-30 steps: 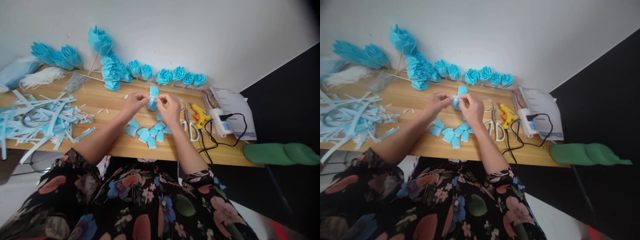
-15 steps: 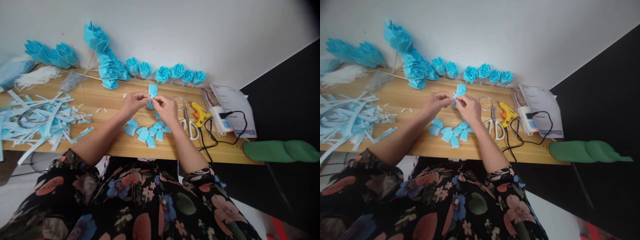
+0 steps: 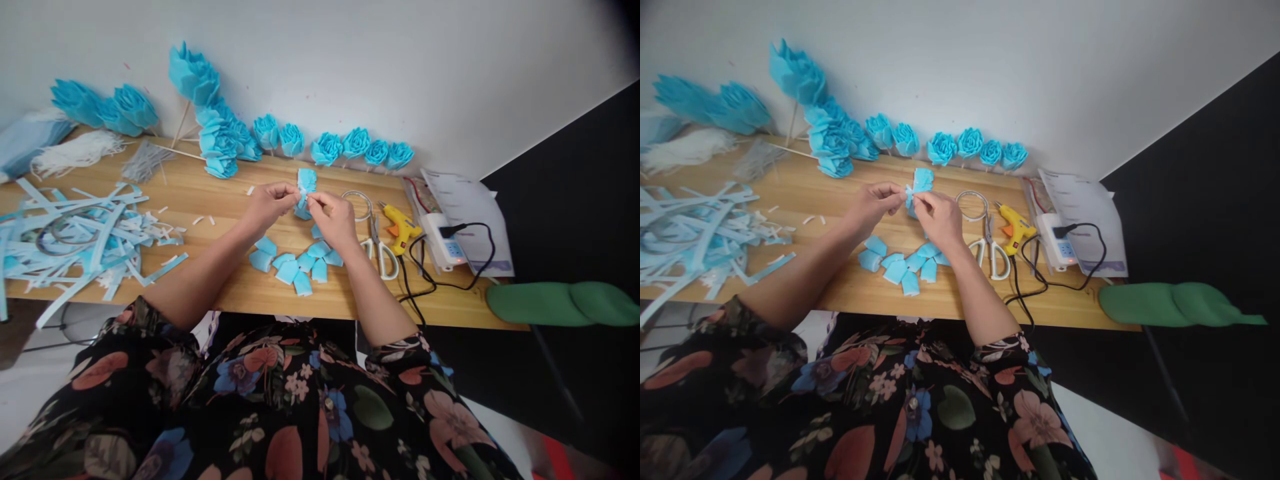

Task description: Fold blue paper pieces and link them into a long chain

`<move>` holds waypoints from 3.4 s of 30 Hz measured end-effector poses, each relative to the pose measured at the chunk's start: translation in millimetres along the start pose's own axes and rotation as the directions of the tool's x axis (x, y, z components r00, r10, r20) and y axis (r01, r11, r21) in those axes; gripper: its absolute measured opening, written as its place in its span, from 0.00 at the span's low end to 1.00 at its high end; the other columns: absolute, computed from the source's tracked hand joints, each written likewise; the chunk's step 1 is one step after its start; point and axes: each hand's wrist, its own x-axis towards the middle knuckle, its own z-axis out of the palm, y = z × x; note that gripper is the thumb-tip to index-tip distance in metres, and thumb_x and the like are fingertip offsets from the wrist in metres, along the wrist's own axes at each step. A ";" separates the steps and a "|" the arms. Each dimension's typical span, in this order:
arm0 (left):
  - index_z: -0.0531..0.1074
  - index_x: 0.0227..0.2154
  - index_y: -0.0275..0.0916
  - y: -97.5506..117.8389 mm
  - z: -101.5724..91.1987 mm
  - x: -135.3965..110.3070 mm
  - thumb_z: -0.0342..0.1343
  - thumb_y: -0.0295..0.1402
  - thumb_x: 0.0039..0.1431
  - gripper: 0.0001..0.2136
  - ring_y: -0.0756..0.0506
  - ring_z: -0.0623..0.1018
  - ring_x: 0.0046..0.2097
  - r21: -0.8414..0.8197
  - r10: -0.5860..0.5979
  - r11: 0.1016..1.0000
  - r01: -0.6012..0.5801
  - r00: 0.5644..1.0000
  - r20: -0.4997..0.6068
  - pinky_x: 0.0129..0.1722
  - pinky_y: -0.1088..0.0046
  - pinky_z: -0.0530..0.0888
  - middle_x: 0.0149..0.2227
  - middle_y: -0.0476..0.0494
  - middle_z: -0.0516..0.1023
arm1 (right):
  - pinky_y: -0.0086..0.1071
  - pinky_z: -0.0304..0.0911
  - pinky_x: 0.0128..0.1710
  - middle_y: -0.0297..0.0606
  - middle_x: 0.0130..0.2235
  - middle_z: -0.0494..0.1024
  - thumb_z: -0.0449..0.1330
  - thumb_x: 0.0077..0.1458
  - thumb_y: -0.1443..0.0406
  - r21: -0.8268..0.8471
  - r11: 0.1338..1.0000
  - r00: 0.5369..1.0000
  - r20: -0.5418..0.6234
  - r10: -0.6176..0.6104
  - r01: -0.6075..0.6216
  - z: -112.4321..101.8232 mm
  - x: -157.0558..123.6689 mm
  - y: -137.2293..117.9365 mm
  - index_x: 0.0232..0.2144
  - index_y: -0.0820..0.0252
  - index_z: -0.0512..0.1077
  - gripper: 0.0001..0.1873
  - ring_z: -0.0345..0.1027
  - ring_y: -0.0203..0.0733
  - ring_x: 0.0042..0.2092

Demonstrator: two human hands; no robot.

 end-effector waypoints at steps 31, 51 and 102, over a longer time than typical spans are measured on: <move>0.73 0.24 0.37 1.3 -5.1 0.7 0.64 0.36 0.45 0.08 0.53 0.63 0.26 0.109 -0.034 0.994 0.025 0.996 0.081 0.28 0.75 0.60 0.22 0.53 0.69 | 0.37 0.72 0.44 0.34 0.36 0.81 0.60 0.58 0.63 0.264 0.947 0.982 0.094 0.162 -0.181 -1.4 3.4 2.0 0.58 0.53 0.72 0.25 0.74 0.40 0.37; 0.72 0.22 0.37 0.5 -4.6 3.3 0.65 0.34 0.46 0.08 0.54 0.63 0.24 0.071 -0.049 0.996 0.051 0.999 -0.023 0.26 0.76 0.61 0.21 0.53 0.70 | 0.40 0.61 0.48 0.35 0.33 0.81 0.59 0.62 0.64 -0.197 0.980 0.998 -0.053 -0.040 0.029 -4.2 -0.5 -10.9 0.30 0.54 0.76 0.09 0.71 0.43 0.39; 0.76 0.25 0.36 -7.7 -6.9 5.3 0.65 0.34 0.47 0.07 0.53 0.68 0.28 0.097 0.011 0.995 -0.015 0.999 0.041 0.32 0.75 0.65 0.25 0.51 0.74 | 0.33 0.60 0.41 0.33 0.29 0.78 0.57 0.62 0.64 -0.036 0.999 0.999 0.032 -0.023 0.024 -2.0 2.5 -0.7 0.28 0.57 0.77 0.12 0.69 0.38 0.34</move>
